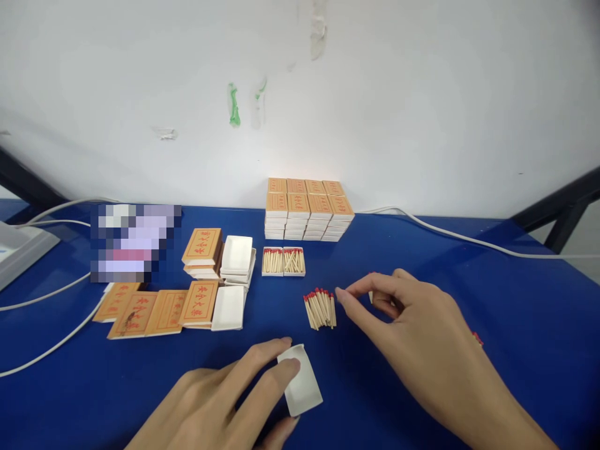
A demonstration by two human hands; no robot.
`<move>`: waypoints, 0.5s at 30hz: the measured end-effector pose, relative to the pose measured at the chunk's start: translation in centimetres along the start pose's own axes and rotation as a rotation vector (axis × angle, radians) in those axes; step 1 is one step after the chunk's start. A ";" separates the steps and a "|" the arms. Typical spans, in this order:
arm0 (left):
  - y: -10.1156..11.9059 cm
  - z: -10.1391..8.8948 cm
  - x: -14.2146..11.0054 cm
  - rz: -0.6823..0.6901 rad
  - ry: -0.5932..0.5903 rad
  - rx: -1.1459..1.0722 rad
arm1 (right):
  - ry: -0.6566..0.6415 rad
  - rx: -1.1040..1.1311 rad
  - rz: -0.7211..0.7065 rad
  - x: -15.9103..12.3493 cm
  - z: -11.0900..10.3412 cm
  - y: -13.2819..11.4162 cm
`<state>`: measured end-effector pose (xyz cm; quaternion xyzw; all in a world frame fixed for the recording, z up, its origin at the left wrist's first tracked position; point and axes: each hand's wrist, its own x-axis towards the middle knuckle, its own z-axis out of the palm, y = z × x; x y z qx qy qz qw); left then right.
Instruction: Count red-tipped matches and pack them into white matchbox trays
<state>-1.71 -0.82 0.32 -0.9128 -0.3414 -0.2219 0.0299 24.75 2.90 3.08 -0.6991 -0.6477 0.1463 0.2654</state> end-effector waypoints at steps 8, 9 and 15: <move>0.2 0.2 -0.3 -0.008 -0.008 -0.015 | 0.233 -0.658 -0.200 0.1 -0.5 2.9; 0.2 0.2 -0.3 -0.007 -0.007 -0.018 | 0.230 -0.702 -0.218 0.1 -0.4 3.0; 0.1 0.1 -0.3 -0.003 -0.016 -0.014 | 0.241 -0.673 -0.288 0.0 0.1 3.0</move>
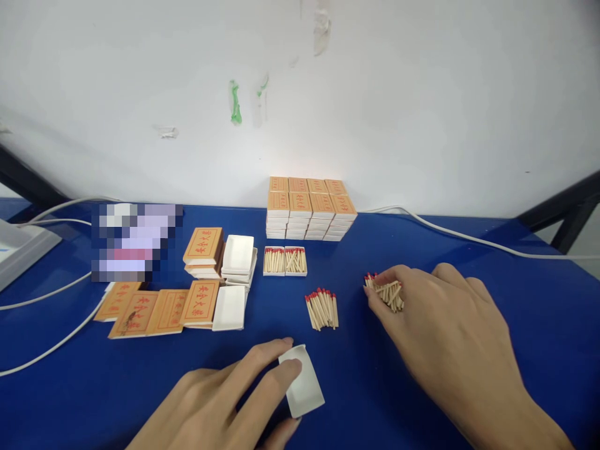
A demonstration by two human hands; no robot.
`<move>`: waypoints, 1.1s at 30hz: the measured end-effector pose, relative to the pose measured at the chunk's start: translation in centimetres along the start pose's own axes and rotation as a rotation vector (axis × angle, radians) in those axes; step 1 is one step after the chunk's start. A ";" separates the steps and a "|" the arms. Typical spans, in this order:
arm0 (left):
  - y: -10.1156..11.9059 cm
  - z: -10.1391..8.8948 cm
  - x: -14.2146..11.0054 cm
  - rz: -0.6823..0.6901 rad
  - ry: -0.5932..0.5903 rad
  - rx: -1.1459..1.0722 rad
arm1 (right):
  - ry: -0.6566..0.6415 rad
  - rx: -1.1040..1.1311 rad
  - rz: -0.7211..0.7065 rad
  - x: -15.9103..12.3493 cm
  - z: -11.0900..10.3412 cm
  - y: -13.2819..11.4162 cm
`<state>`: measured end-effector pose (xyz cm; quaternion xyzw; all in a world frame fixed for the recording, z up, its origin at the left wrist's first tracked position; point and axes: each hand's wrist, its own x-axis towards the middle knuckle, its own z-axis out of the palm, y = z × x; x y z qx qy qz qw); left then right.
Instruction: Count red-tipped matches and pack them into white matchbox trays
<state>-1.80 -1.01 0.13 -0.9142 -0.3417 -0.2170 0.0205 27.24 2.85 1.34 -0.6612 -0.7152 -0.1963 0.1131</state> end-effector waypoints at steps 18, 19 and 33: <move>0.1 -0.1 -0.2 0.014 -0.002 0.002 | -0.206 0.501 0.305 1.0 -1.3 -1.1; 0.1 0.0 -0.1 0.012 -0.001 0.004 | -0.248 0.567 0.320 1.2 -1.5 -1.4; 0.1 -0.2 0.1 0.003 0.014 -0.007 | -0.426 0.830 0.369 1.0 -1.4 -3.2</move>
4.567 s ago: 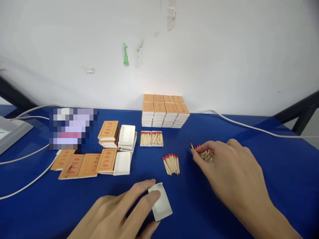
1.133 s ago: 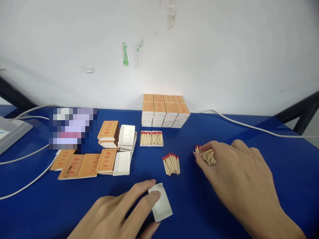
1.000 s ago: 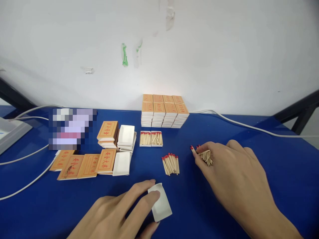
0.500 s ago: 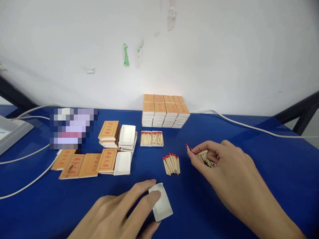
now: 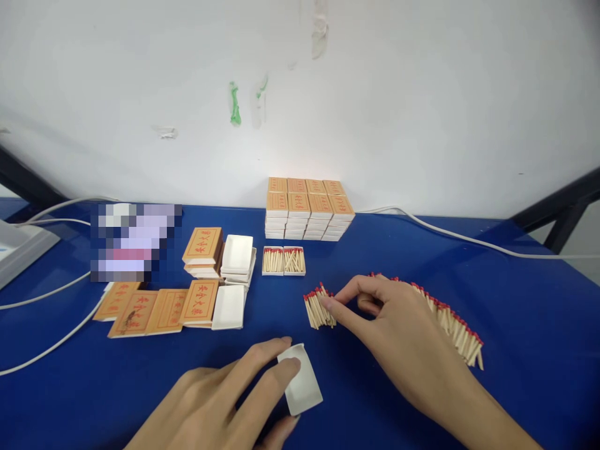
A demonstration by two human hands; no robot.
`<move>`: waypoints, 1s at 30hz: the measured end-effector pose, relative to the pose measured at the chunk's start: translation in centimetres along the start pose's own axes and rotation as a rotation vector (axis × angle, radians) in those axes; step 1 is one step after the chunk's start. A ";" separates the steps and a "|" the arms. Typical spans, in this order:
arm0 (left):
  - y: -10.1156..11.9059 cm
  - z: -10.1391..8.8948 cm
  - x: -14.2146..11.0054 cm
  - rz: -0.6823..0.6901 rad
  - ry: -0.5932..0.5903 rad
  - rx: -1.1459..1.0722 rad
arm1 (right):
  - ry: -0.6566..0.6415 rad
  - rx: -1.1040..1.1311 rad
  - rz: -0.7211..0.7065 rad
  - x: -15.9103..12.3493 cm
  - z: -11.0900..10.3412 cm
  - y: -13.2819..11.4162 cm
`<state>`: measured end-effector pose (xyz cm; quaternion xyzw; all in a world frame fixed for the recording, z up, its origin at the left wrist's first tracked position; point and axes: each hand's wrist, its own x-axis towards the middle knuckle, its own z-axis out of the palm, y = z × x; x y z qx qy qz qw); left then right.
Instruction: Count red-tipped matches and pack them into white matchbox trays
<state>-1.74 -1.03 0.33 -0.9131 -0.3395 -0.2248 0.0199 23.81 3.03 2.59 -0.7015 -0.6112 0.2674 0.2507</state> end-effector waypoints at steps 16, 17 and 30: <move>-0.2 0.1 -0.2 0.021 0.015 0.009 | 0.021 0.048 -0.053 0.1 0.2 -0.3; -0.1 0.1 -0.2 0.021 0.011 0.006 | 0.024 0.041 -0.044 0.1 0.2 -0.3; -0.3 0.4 -0.4 0.017 -0.016 0.001 | 0.174 -0.137 -0.151 0.4 -1.1 0.4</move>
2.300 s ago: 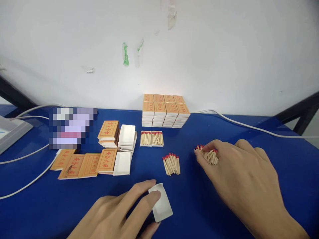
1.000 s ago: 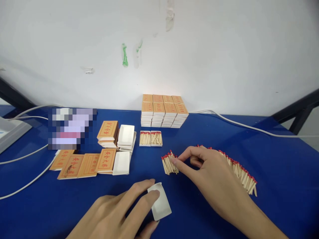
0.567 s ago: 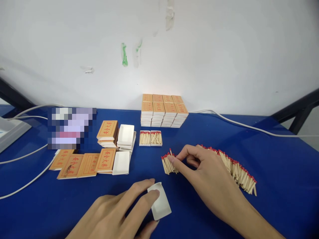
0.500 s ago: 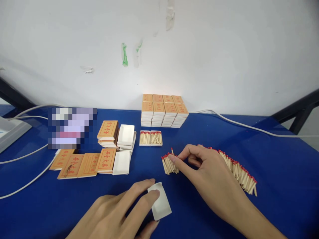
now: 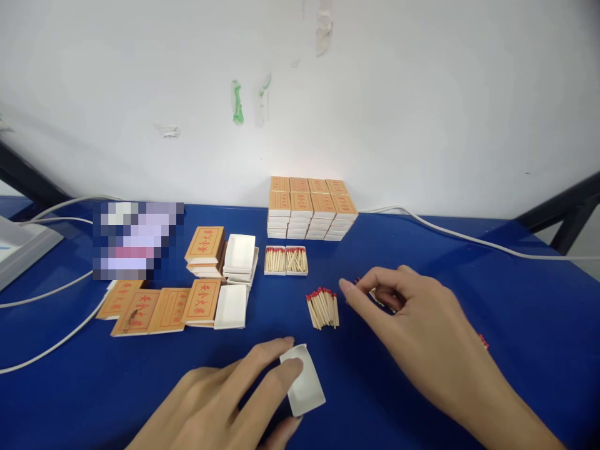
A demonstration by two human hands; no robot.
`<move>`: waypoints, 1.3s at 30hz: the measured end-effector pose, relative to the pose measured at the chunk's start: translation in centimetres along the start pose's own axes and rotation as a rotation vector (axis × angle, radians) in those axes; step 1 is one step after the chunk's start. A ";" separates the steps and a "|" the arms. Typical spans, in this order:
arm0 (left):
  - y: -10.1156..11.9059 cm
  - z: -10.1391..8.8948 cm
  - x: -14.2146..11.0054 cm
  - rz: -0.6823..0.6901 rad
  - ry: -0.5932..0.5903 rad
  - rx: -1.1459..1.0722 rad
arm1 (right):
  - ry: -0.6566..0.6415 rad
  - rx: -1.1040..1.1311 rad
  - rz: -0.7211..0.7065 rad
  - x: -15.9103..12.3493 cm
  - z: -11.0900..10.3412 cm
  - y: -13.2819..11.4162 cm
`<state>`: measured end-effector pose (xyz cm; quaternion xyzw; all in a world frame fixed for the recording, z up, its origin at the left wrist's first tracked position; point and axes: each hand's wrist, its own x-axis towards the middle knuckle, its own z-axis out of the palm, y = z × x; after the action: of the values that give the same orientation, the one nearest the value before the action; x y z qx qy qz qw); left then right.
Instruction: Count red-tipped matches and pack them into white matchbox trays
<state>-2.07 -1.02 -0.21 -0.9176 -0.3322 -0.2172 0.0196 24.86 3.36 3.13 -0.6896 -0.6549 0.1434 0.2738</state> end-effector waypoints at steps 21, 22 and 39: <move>0.2 0.2 0.3 -0.012 0.022 0.014 | -0.021 -0.364 -0.036 0.1 -0.3 2.4; 0.2 0.2 0.2 -0.013 0.030 0.015 | -0.040 -0.358 -0.019 0.1 -0.4 2.4; 0.1 -0.2 0.2 -0.009 0.032 0.020 | -0.037 -0.406 0.062 0.3 -0.6 2.5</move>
<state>-1.92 -1.05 0.04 -0.9123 -0.3383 -0.2287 0.0329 27.35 3.54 2.26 -0.7477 -0.6537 0.0298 0.1125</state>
